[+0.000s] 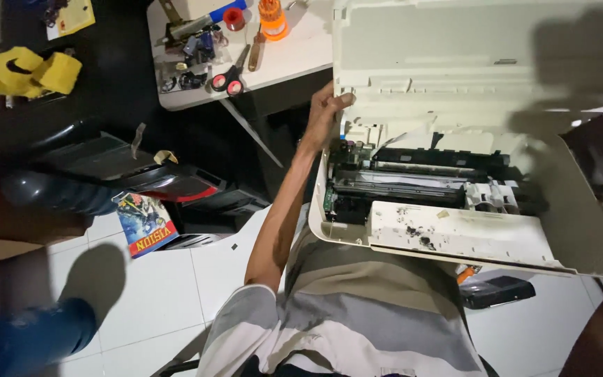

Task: Disassembling a printer to inspect the internal circuit board and mechanical components using a magnifying glass.

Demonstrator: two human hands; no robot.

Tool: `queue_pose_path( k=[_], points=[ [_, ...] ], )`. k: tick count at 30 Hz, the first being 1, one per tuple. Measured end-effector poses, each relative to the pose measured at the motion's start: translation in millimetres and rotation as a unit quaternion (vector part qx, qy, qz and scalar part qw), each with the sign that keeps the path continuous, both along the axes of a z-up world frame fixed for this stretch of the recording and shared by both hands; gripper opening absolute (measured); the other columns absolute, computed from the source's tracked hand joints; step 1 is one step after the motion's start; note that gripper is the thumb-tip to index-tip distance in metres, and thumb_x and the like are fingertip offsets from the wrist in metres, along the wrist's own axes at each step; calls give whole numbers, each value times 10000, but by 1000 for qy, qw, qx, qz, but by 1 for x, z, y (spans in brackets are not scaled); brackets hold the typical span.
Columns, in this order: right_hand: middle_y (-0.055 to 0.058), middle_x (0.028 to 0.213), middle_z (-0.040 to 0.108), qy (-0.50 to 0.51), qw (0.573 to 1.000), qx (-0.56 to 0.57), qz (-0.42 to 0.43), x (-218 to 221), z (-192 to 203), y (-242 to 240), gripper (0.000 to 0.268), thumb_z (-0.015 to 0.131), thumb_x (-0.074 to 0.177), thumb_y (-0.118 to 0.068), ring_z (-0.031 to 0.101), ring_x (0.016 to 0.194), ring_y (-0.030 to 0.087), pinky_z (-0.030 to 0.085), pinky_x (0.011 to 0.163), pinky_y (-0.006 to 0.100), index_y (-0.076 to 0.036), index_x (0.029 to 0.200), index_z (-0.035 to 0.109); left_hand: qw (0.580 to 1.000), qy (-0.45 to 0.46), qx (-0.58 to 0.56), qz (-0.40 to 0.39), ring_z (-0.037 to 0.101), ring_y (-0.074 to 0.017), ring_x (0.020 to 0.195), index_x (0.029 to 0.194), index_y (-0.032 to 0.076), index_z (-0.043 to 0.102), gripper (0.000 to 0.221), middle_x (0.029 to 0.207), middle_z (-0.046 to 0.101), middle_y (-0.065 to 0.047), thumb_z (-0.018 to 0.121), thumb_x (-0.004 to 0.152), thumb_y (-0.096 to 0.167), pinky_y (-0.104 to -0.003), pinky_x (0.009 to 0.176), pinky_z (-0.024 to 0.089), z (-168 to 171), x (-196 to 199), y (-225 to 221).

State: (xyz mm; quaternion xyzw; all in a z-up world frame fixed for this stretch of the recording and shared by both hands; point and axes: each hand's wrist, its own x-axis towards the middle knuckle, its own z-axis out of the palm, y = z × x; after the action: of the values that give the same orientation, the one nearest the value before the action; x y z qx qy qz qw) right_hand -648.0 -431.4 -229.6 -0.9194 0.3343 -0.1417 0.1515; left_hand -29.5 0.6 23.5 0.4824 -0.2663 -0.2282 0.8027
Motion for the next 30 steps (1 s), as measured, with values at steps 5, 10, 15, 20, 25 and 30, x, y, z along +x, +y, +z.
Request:
queue_pose_path(
  k=[5, 10, 15, 20, 25, 30],
  points=[
    [289, 980, 721, 57, 994, -29, -83, -8, -37, -28, 296, 790, 894, -164, 679, 990, 511, 525, 801, 507, 18, 1128, 796, 994, 88, 18, 55, 620, -139, 775, 1029, 88, 741, 381, 829, 652, -5, 865, 688, 203, -294, 744, 511, -88, 27, -23],
    [188, 1032, 682, -203, 936, -42, -285, 166, 123, -35, 235, 612, 1162, -354, 693, 931, 398, 521, 800, 508, -132, 1238, 615, 982, 165, 48, 74, 577, -307, 1051, 1331, 45, 509, 695, 1153, 544, -153, 883, 772, 217, -528, 941, 476, -149, 57, -36],
    [275, 943, 725, -240, 938, -42, -245, 205, 151, 6, 192, 630, 1088, -237, 704, 905, 489, 532, 752, 572, -66, 1169, 593, 999, 10, 42, 2, 645, -184, 877, 1163, 63, 711, 429, 972, 677, -93, 734, 808, 303, -372, 784, 571, -238, 111, -26],
    [322, 933, 694, -237, 949, -117, -173, 211, 118, -49, 198, 601, 1087, -187, 684, 886, 530, 528, 729, 603, -2, 1157, 596, 999, 14, 29, 2, 626, -166, 853, 1160, 75, 722, 407, 966, 686, -73, 733, 802, 269, -360, 765, 560, -189, 81, -29],
    [185, 864, 692, -168, 902, -386, -98, 218, 55, -133, 189, 799, 1049, -185, 720, 796, 368, 591, 673, 429, -32, 1106, 703, 998, 37, 16, 40, 617, -149, 792, 1075, 83, 735, 425, 884, 680, -45, 765, 721, 316, -329, 691, 529, -78, 27, -21],
    [391, 1082, 528, -116, 974, -197, 10, 234, 128, -79, 347, 700, 1126, -62, 508, 993, 541, 429, 891, 569, 134, 1371, 551, 999, -15, -2, -32, 605, -118, 952, 1130, 41, 724, 411, 1028, 694, 20, 722, 791, 272, -278, 815, 483, -65, 24, -15]
  ],
)
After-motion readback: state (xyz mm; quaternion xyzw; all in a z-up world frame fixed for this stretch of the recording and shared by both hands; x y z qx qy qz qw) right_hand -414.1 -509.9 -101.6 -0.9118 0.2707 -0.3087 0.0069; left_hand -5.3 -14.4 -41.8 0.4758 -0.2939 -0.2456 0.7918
